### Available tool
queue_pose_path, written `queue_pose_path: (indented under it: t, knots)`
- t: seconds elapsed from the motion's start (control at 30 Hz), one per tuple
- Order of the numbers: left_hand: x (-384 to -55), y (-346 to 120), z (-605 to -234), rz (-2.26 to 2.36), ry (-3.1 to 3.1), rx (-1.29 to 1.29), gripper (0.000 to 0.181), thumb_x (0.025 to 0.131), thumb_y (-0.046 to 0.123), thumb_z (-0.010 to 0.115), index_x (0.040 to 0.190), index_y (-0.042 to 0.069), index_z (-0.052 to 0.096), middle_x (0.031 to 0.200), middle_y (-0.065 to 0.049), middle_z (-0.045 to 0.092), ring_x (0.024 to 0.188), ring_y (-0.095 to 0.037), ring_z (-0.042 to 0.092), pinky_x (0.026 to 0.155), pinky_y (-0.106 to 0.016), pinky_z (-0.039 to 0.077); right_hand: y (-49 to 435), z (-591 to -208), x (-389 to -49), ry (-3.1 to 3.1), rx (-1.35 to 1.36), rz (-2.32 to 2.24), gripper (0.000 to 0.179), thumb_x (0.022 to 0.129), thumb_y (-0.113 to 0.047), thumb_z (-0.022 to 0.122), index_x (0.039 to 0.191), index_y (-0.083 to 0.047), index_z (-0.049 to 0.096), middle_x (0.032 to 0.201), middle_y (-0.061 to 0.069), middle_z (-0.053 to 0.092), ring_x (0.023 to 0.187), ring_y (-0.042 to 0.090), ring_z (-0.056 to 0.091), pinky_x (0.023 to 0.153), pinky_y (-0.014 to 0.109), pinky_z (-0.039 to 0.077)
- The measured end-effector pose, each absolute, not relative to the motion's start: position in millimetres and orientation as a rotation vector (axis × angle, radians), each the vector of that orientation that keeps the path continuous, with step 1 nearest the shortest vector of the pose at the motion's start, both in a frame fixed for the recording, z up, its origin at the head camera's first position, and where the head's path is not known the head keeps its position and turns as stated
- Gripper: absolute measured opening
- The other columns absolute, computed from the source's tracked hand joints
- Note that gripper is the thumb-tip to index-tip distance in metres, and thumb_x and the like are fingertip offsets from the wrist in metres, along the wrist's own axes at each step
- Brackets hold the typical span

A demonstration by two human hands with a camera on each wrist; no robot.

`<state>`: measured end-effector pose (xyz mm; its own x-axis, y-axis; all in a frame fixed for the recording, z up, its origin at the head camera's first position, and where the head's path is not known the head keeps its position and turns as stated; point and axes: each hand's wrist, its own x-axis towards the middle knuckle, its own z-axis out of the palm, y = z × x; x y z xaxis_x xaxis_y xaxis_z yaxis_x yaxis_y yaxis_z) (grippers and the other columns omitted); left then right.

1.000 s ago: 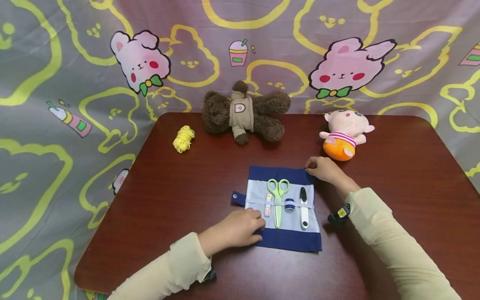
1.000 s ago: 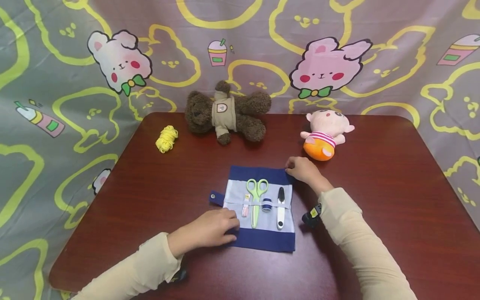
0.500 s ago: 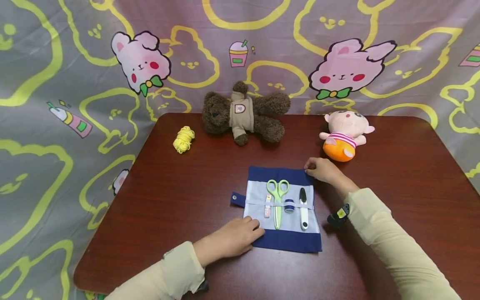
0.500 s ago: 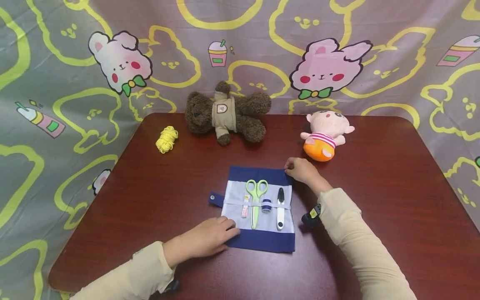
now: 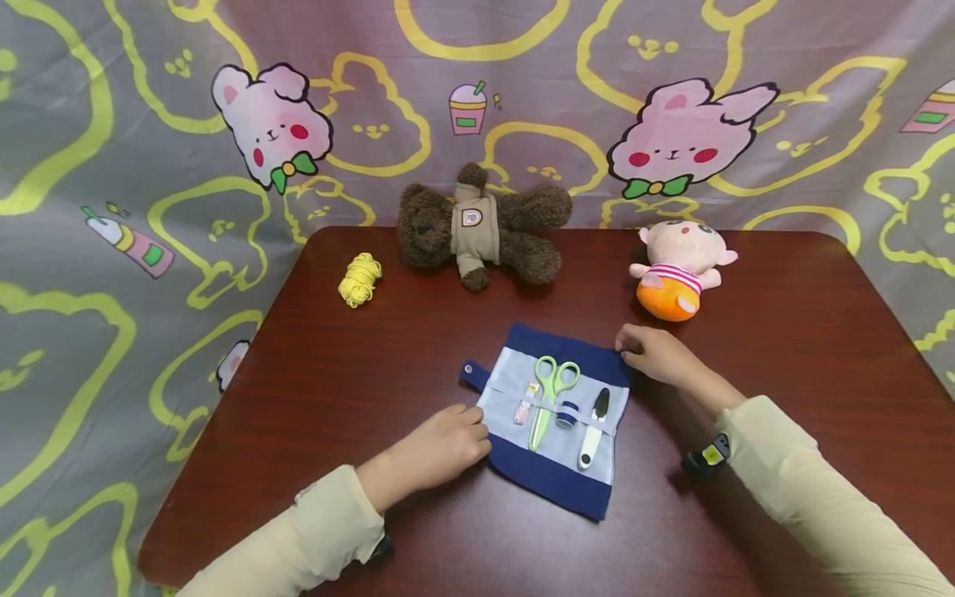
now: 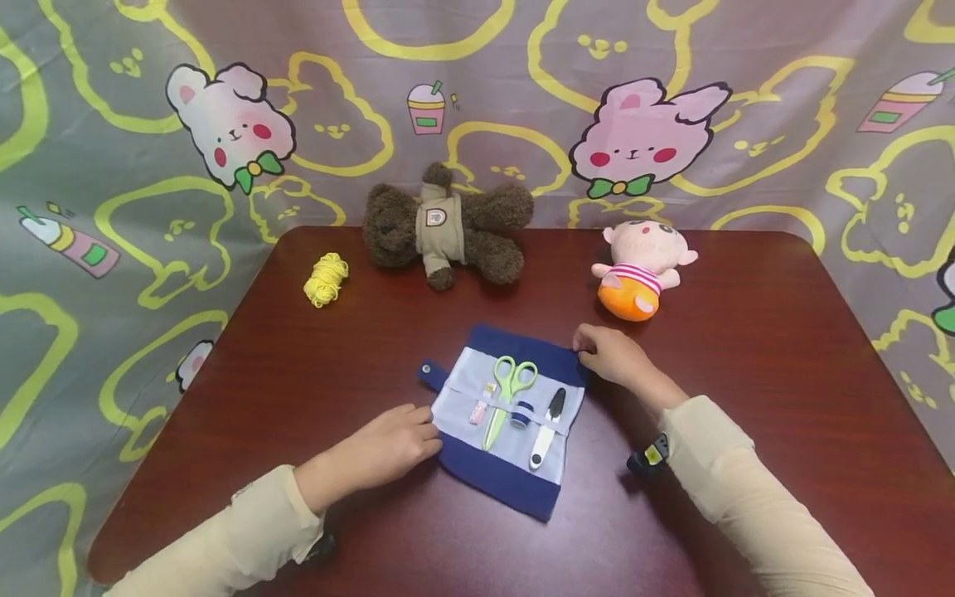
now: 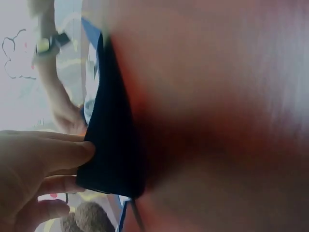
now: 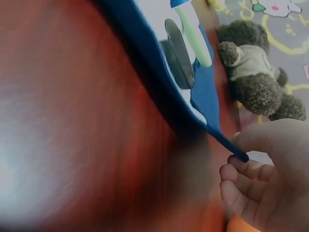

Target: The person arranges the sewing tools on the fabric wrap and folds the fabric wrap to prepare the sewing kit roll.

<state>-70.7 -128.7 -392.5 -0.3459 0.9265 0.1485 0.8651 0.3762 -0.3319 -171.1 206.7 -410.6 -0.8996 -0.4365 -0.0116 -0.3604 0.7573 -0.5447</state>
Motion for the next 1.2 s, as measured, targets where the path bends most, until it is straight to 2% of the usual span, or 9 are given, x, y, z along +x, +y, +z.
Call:
queue_pose_path:
  t: [0.27,0.47,0.63,1.03,1.2]
  knots:
    - [-108,-137,-386,0.324,-2.31,-1.496,0.009,0.076,0.011,0.061,0.069,0.016,0.064,0.07,0.003,0.058,0.07,-0.015,0.052,0.056,-0.027,0.039,229,-405,-128,2.736,-0.613,-0.854,0.003,0.08,-0.008,0.064,0.082,-0.008,0.063,0.072,-0.004,0.059,0.064,0.01,0.049,0.057,0.025,0.042]
    - [-144,-138,-393,0.29,-2.307,-1.491,0.01,0.077,0.007,0.061,0.075,0.013,0.067,0.077,0.0,0.061,0.075,-0.019,0.052,0.06,-0.03,0.043,234,-403,-95,2.711,-0.564,-0.878,0.005,0.079,-0.014,0.068,0.081,-0.012,0.064,0.07,-0.008,0.058,0.063,0.006,0.048,0.054,0.022,0.041]
    - [-168,-133,-399,0.243,-2.261,-1.528,0.01,0.078,0.004,0.061,0.076,0.011,0.068,0.079,0.0,0.063,0.075,-0.02,0.052,0.06,-0.031,0.042,235,-405,-74,2.71,-0.533,-0.903,0.007,0.078,-0.012,0.068,0.078,-0.014,0.062,0.066,-0.01,0.055,0.06,0.002,0.046,0.053,0.02,0.04]
    - [-202,-105,-412,0.257,-2.308,-1.614,0.011,0.078,0.003,0.06,0.073,0.01,0.067,0.075,-0.002,0.062,0.069,-0.019,0.054,0.058,-0.03,0.045,237,-416,-45,2.796,-0.583,-0.87,0.01,0.077,-0.01,0.068,0.076,-0.013,0.058,0.06,-0.014,0.047,0.054,-0.003,0.04,0.048,0.02,0.035]
    - [-205,-101,-418,0.209,-2.32,-1.586,0.01,0.076,0.004,0.061,0.068,0.01,0.065,0.073,-0.001,0.061,0.069,-0.019,0.055,0.058,-0.03,0.044,237,-423,-44,2.886,-0.686,-0.683,0.016,0.075,-0.013,0.069,0.077,-0.019,0.054,0.058,-0.017,0.04,0.051,-0.003,0.036,0.045,0.019,0.03]
